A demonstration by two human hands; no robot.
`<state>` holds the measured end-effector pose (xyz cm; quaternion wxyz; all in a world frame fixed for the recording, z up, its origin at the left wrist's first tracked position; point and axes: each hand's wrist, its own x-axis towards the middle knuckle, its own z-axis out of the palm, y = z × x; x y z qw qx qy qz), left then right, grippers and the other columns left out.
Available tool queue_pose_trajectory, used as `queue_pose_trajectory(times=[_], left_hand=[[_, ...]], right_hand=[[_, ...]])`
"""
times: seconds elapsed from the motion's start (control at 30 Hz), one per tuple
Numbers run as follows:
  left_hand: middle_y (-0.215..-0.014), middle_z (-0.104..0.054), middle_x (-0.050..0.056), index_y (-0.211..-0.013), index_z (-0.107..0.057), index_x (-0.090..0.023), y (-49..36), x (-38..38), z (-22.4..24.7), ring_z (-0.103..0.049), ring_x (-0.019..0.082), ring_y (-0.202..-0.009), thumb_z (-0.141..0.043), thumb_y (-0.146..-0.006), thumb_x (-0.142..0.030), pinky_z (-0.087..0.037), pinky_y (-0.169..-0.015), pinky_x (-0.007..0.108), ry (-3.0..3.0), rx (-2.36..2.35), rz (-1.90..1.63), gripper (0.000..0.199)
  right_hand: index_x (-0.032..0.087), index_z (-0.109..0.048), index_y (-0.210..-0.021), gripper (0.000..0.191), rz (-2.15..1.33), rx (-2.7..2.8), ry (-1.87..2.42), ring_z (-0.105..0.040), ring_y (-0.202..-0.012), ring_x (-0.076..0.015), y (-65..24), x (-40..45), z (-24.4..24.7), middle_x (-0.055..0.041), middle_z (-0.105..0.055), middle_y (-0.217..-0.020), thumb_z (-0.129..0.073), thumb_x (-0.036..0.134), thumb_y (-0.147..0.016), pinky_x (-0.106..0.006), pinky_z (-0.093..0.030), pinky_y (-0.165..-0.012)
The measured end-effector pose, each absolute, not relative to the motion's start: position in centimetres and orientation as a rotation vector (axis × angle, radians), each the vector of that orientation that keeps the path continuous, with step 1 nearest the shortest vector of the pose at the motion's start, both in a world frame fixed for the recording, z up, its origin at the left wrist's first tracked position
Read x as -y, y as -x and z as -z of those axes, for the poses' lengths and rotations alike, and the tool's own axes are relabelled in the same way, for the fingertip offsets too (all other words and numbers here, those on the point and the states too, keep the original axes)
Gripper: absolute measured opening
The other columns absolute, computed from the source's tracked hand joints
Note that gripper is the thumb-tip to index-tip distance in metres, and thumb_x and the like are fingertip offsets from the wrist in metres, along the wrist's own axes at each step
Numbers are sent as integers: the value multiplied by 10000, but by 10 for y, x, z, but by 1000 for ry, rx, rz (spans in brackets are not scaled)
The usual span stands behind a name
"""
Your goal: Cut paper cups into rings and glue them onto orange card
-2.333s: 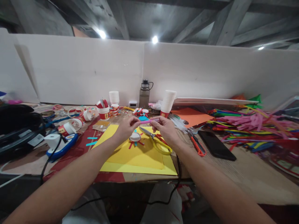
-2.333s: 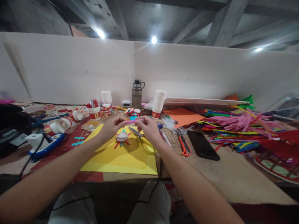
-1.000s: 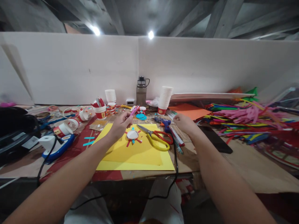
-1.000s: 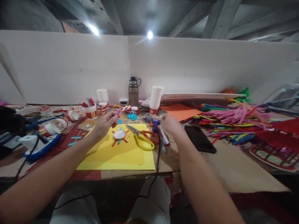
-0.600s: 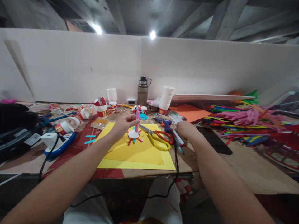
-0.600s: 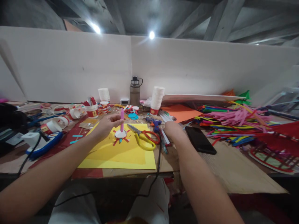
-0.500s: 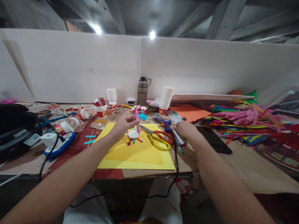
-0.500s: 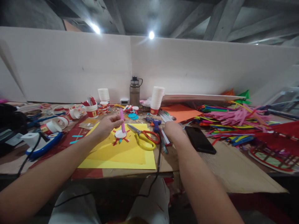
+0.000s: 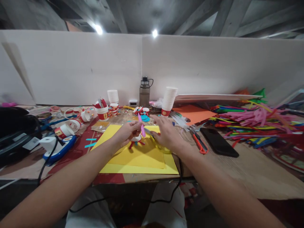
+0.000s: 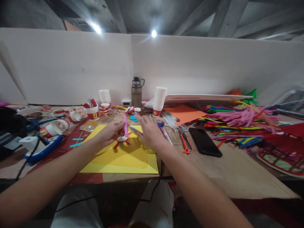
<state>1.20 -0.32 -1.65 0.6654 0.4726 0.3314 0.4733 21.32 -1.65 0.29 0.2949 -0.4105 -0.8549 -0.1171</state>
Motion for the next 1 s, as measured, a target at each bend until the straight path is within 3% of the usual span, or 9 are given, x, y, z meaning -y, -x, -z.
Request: queue_pose_trajectory(times=[0.13,0.27,0.43,0.57,0.67,0.73,0.9,1.0], left_hand=[[-592,-546,-23,-739,-601,-125,-16,5,18,-500,59,-482,-825,-585,-462,-412,-474,177,-1041,-688,-1037,433],[-573,-520,-32,-683,-572,-123,-18,5,19,-445,36,-461,-819,-593,-465,-362,-452,158,-1063,-666,-1063,432],[-546,-501,-29,-651,-581,-131,-13,4,16,-382,43,-453,-734,-668,-539,-294,-447,184,-1256,-685,-1077,436],[-530,-583,16,-649,-636,-142,6,-1,4,-465,95,-474,-497,-827,-591,-314,-486,228,-1766,-1121,-1038,503],[-508,-595,17,-575,-637,-166,24,-9,-5,-512,131,-516,-492,-840,-502,-302,-532,254,-2164,-1576,-953,452],[-513,-607,13,-577,-639,-175,31,-12,-8,-519,138,-516,-485,-839,-464,-298,-542,259,-2226,-1700,-874,420],[-556,-627,12,-606,-635,-176,23,-7,-8,-525,135,-535,-435,-862,-454,-293,-548,254,-2257,-1668,-926,427],[-581,-626,30,-610,-627,-174,17,-5,-4,-498,140,-534,-439,-862,-452,-252,-532,263,-2335,-1730,-830,420]], right_hand=[[168,-368,-1420,618,324,2373,1021,-484,-1057,-287,-188,22,0,-134,-578,-1176,-580,238,-843,-425,-393,-894],[184,-396,-1416,551,303,2380,930,-499,-1029,-269,-181,17,5,-119,-609,-1120,-529,277,-889,-403,-393,-868],[180,-594,-1205,367,41,2128,888,-569,-969,-223,-172,13,6,-104,-660,-1044,-407,373,-955,-348,-418,-850],[187,-636,-1066,338,-305,1917,978,-622,-774,-171,-167,11,8,-52,-686,-876,-393,395,-955,-279,-451,-710],[192,-628,-1064,307,-389,1888,1087,-601,-651,-160,-167,11,14,-21,-662,-737,-415,376,-941,-269,-438,-631],[197,-619,-1095,277,-392,1923,1106,-610,-685,-166,-168,11,19,-23,-667,-751,-434,318,-929,-275,-444,-653],[192,-626,-1080,248,-348,1952,1036,-618,-932,-196,-166,10,23,-68,-691,-1019,-455,238,-906,-321,-449,-822],[187,-632,-1056,226,-375,1923,1004,-613,-966,-198,-166,6,26,-66,-690,-1041,-479,224,-895,-327,-445,-854]])
